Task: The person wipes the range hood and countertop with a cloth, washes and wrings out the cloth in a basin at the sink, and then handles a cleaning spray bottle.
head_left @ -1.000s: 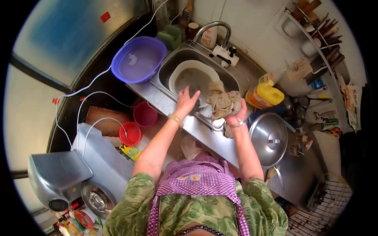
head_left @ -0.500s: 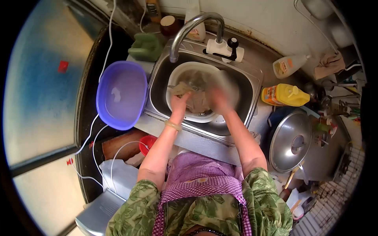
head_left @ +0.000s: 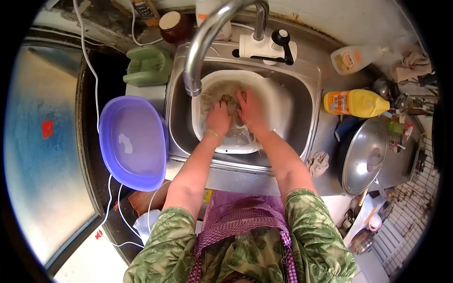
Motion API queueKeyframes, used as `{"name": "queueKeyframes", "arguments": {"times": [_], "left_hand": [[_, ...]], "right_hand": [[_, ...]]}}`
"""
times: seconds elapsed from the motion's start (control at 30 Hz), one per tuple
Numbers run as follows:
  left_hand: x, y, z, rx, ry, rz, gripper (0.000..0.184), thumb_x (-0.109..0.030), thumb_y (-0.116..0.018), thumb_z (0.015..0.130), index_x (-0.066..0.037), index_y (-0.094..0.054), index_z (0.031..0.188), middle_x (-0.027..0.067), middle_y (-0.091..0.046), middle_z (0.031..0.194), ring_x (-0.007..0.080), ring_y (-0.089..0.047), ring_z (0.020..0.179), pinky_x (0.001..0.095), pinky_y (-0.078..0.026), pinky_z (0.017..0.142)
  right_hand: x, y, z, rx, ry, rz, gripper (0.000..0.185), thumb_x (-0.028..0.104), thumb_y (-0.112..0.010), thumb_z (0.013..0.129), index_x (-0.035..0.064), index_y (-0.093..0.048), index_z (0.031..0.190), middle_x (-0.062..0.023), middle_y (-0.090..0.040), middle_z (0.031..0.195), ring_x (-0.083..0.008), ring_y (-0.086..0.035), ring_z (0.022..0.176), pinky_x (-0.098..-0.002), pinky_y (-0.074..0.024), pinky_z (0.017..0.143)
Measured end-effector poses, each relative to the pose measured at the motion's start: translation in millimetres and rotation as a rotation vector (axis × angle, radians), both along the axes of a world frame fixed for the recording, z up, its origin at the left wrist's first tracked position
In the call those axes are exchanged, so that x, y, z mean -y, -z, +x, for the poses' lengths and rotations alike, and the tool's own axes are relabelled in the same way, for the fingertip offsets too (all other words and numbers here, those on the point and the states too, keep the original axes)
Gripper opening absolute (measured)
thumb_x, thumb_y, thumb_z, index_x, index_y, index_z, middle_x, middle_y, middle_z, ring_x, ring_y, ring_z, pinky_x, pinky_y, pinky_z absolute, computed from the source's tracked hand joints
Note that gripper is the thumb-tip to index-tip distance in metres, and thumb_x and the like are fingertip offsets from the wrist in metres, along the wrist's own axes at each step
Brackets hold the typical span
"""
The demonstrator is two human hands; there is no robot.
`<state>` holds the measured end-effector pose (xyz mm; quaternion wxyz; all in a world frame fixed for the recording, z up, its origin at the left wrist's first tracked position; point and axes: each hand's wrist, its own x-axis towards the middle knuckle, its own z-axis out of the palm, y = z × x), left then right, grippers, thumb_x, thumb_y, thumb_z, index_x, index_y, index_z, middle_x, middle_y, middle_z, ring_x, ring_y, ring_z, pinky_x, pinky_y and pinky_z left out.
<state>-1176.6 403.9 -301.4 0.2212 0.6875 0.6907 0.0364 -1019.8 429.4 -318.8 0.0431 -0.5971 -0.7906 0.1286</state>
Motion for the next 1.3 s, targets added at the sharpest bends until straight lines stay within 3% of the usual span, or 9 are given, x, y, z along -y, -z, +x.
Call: {"name": "queueKeyframes", "arguments": {"times": [0.13, 0.33, 0.43, 0.63, 0.73, 0.87, 1.03, 1.13, 1.3], "left_hand": [[1, 48, -16, -0.007, 0.029, -0.098, 0.013, -0.012, -0.065, 0.082, -0.005, -0.064, 0.093, 0.0184, -0.059, 0.101, 0.0397, -0.062, 0.095, 0.0456, -0.051, 0.08], [8, -122, 5, 0.075, 0.041, 0.42, 0.009, -0.011, -0.059, 0.087, -0.003, -0.062, 0.085, 0.0205, -0.059, 0.09, 0.0401, -0.059, 0.073, 0.0461, -0.049, 0.069], [-2, -129, -1, 0.354, -0.075, 0.391, 0.014, -0.014, -0.058, 0.093, -0.003, -0.063, 0.087, 0.0098, -0.061, 0.083, 0.0264, -0.059, 0.069, 0.0377, -0.047, 0.065], [6, -169, -10, 1.472, -0.719, -0.093, 0.021, -0.021, -0.051, 0.101, -0.006, -0.062, 0.093, -0.0046, -0.061, 0.082, 0.0051, -0.057, 0.074, 0.0266, -0.045, 0.063], [10, -195, -6, 1.558, -0.716, -0.102, 0.016, -0.02, -0.055, 0.099, -0.006, -0.062, 0.097, -0.0002, -0.064, 0.088, 0.0074, -0.06, 0.08, 0.0243, -0.048, 0.073], [10, -208, -31, 1.543, -0.737, -0.121, 0.015, -0.02, -0.057, 0.098, -0.006, -0.061, 0.1, 0.0035, -0.066, 0.093, 0.0122, -0.063, 0.088, 0.0278, -0.05, 0.081], [21, -228, -29, 1.655, -0.944, 0.219, 0.028, -0.028, -0.054, 0.099, -0.003, -0.056, 0.111, 0.0113, -0.063, 0.108, 0.0237, -0.062, 0.1, 0.0388, -0.049, 0.092], [22, -243, -25, 1.551, -0.926, 0.501, 0.031, -0.031, -0.05, 0.1, -0.003, -0.053, 0.114, 0.0129, -0.06, 0.115, 0.0252, -0.06, 0.104, 0.0419, -0.049, 0.095], [20, -238, -11, 1.629, -0.88, 0.392, 0.028, -0.03, -0.052, 0.1, -0.005, -0.053, 0.111, 0.0104, -0.059, 0.111, 0.0246, -0.058, 0.107, 0.0401, -0.047, 0.097]], "right_hand": [[-8, -45, 6, -0.104, 0.007, -0.289, 0.067, 0.022, -0.064, 0.085, 0.0122, -0.038, 0.145, -0.0204, -0.041, 0.139, -0.0387, -0.043, 0.124, -0.0459, -0.0344, 0.106], [5, -71, 19, -0.386, -0.205, 0.022, 0.053, 0.013, -0.069, 0.078, 0.0083, -0.055, 0.129, -0.0161, -0.048, 0.137, -0.0361, -0.044, 0.123, -0.0423, -0.0363, 0.105], [-13, -77, 15, -0.575, -0.111, -0.234, 0.043, 0.011, -0.073, 0.073, 0.0037, -0.061, 0.113, -0.0138, -0.055, 0.127, -0.0347, -0.046, 0.12, -0.0422, -0.038, 0.102], [-32, -76, 35, -0.623, -0.117, -0.312, 0.046, 0.018, -0.072, 0.07, 0.0123, -0.063, 0.115, -0.0112, -0.056, 0.126, -0.034, -0.045, 0.123, -0.045, -0.0358, 0.108], [-32, -97, 37, -0.542, -0.063, -0.43, 0.047, 0.018, -0.071, 0.072, 0.0147, -0.064, 0.118, -0.0113, -0.056, 0.126, -0.0342, -0.044, 0.125, -0.0445, -0.0357, 0.108], [-23, -75, 38, -0.547, -0.122, -0.133, 0.035, 0.01, -0.069, 0.074, 0.0098, -0.066, 0.109, -0.0109, -0.06, 0.105, -0.0306, -0.059, 0.094, -0.0419, -0.0482, 0.085], [-37, -65, 66, -0.516, -0.024, 0.033, 0.035, 0.01, -0.064, 0.079, 0.0138, -0.067, 0.114, -0.0098, -0.064, 0.096, -0.0287, -0.064, 0.087, -0.0399, -0.0522, 0.08], [-46, -81, 92, -1.235, 0.772, -0.512, 0.033, 0.01, -0.062, 0.083, 0.0144, -0.067, 0.116, -0.0095, -0.066, 0.098, -0.0249, -0.066, 0.085, -0.0377, -0.0541, 0.077], [-32, -65, 32, -0.5, 0.085, 0.124, 0.035, 0.023, -0.068, 0.083, 0.0103, -0.066, 0.116, -0.0142, -0.067, 0.103, -0.0306, -0.067, 0.087, -0.0398, -0.0531, 0.085]]}}
